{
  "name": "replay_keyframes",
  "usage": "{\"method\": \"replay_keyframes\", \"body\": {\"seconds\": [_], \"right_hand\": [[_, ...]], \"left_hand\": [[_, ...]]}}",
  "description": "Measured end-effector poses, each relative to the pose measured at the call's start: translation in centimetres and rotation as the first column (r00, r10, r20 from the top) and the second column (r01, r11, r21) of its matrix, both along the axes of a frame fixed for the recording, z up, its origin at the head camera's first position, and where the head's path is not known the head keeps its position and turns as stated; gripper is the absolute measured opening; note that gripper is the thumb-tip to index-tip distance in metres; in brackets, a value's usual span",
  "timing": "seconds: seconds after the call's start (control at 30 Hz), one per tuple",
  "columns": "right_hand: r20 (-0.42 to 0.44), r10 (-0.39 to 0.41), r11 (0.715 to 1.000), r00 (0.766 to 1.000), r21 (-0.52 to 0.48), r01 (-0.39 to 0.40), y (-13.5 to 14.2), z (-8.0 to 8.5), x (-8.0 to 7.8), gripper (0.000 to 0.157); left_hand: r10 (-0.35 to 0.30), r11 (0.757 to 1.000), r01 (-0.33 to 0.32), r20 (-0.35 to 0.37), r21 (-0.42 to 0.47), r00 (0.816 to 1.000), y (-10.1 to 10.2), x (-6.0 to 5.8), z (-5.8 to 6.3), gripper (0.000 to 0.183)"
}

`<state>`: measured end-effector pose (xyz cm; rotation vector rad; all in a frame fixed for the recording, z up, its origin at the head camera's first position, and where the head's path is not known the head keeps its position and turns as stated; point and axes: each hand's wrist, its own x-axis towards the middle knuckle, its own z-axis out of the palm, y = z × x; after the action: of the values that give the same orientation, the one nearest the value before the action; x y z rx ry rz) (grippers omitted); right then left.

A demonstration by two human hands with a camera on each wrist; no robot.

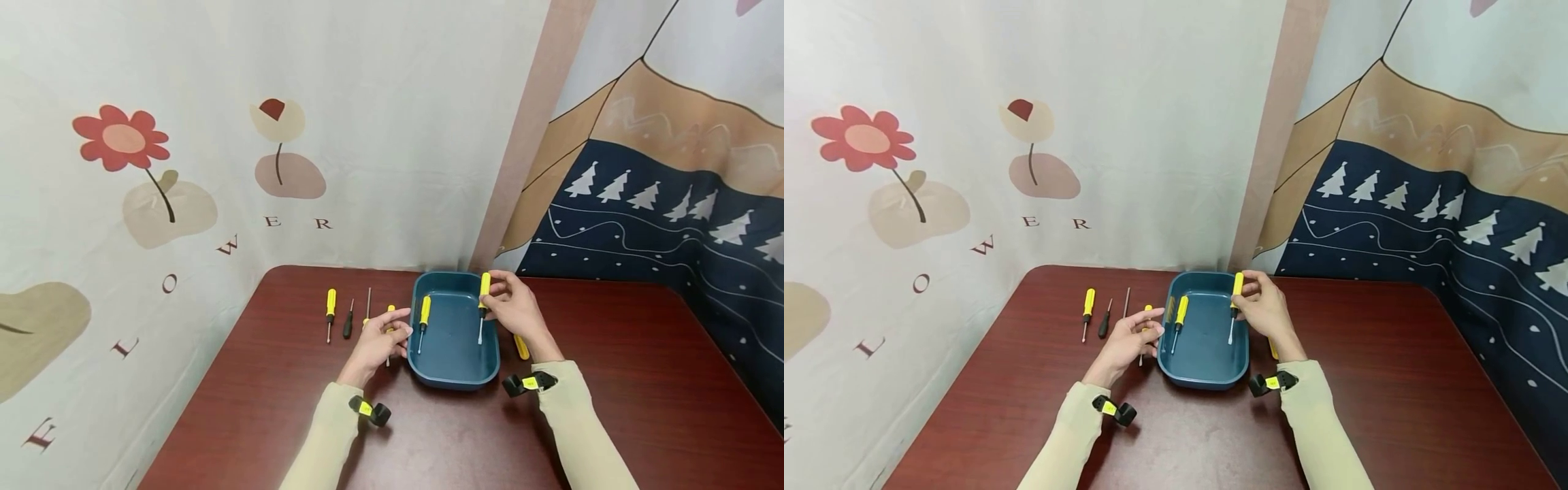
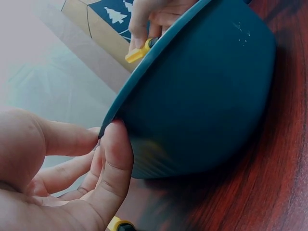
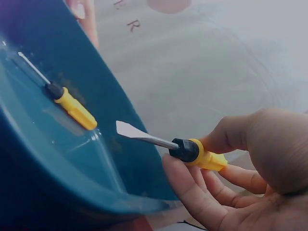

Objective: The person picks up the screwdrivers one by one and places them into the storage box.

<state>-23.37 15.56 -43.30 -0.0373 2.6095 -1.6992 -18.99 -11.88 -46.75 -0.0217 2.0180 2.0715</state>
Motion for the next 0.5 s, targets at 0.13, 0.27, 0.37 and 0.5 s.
{"method": "replay_keyframes", "body": {"seconds": [0.13, 0.27, 0.37, 0.5], "right_hand": [[-0.020, 0.027, 0.999, 0.999, 0.043, -0.026, -0.5, 0.0, -0.3, 0.055], [-0.023, 0.051, 0.996, 0.998, 0.069, -0.050, -1.1, 0.0, -0.8, 0.055], [-0.010, 0.075, 0.994, 0.997, 0.086, -0.074, -1.5, 0.0, -1.2, 0.054], [0.013, 0.095, 0.988, 0.995, 0.122, -0.095, -2.1, 0.2, -1.5, 0.054]], "left_hand": [[-0.020, 1.000, 0.020, 0.013, 0.004, 1.000, 0.1, 0.5, 1.3, 0.046], [-0.030, 1.000, 0.030, 0.014, -0.003, 0.999, 0.2, 0.8, 2.1, 0.046], [-0.028, 1.000, 0.028, 0.012, -0.010, 1.000, 0.2, 0.7, 2.0, 0.046], [-0.028, 1.000, 0.028, 0.015, -0.015, 1.000, 0.1, 0.7, 1.9, 0.047]]}}
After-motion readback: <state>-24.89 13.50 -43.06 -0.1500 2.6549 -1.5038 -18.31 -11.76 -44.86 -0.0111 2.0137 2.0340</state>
